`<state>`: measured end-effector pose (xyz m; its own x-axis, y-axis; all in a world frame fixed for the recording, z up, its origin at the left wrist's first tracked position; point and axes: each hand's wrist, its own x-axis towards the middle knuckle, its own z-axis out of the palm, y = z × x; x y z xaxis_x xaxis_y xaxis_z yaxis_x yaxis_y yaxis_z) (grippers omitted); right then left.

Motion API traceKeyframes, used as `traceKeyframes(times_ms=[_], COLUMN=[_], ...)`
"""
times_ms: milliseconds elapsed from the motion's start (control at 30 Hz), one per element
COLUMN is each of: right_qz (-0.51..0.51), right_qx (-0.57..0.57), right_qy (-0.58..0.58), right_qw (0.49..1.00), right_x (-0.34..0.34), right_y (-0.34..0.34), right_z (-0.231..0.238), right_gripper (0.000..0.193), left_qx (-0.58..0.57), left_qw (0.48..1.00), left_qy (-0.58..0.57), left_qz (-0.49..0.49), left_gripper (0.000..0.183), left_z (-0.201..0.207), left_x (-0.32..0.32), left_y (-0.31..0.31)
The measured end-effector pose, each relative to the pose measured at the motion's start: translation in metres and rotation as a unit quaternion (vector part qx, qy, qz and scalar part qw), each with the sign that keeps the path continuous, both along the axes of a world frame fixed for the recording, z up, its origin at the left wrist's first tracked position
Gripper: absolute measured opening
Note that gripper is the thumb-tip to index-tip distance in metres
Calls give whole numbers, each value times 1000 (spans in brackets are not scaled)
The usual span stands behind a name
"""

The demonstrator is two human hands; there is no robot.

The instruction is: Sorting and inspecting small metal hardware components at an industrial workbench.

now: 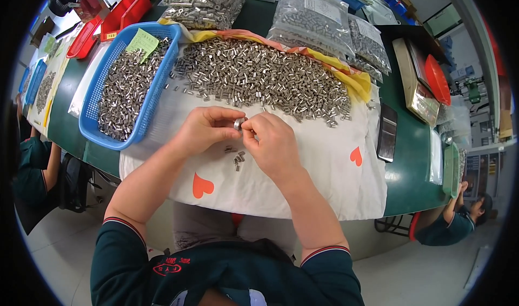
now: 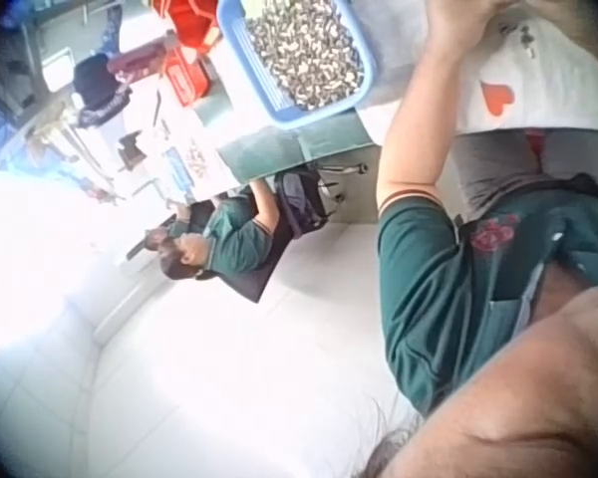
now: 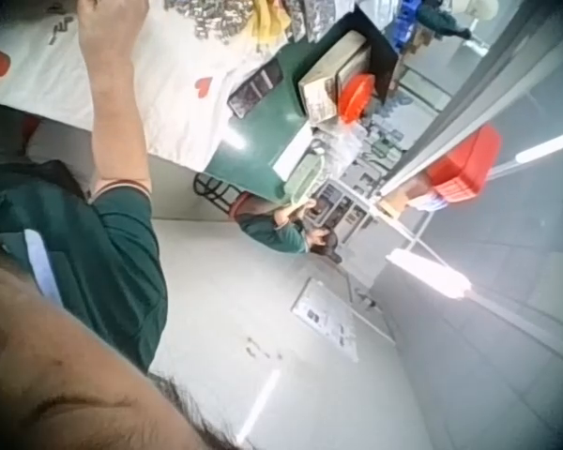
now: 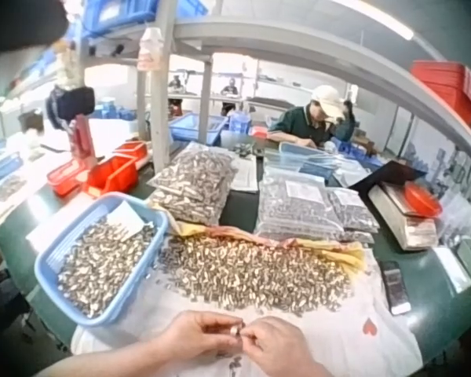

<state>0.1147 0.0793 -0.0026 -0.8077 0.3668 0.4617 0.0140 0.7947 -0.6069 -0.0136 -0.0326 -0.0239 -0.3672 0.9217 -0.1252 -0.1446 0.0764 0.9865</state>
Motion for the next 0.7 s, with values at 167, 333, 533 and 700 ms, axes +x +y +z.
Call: traceKeyframes(times_ms=[167,333,533,700], right_qz=[13,42,-19,-119], right_qx=[-67,-246,-313,-70], right_qy=[-9,-118,-116,-96], right_qw=[998,961,942,986], right_x=[1,8,7,-5], right_y=[1,19,43,37], right_z=[3,7,-6,-16], right_gripper=[9,9,7,8], left_qx=[-11,1,-36,-38], left_qw=[1000,998,995,982], left_qy=[-2,-43,36,134], left_qz=[-10,-35,-83,-128], left_gripper=[35,34,36,36], left_z=[0,0,1,13], left_x=[-3,3,9,10], left_y=[0,2,0,0])
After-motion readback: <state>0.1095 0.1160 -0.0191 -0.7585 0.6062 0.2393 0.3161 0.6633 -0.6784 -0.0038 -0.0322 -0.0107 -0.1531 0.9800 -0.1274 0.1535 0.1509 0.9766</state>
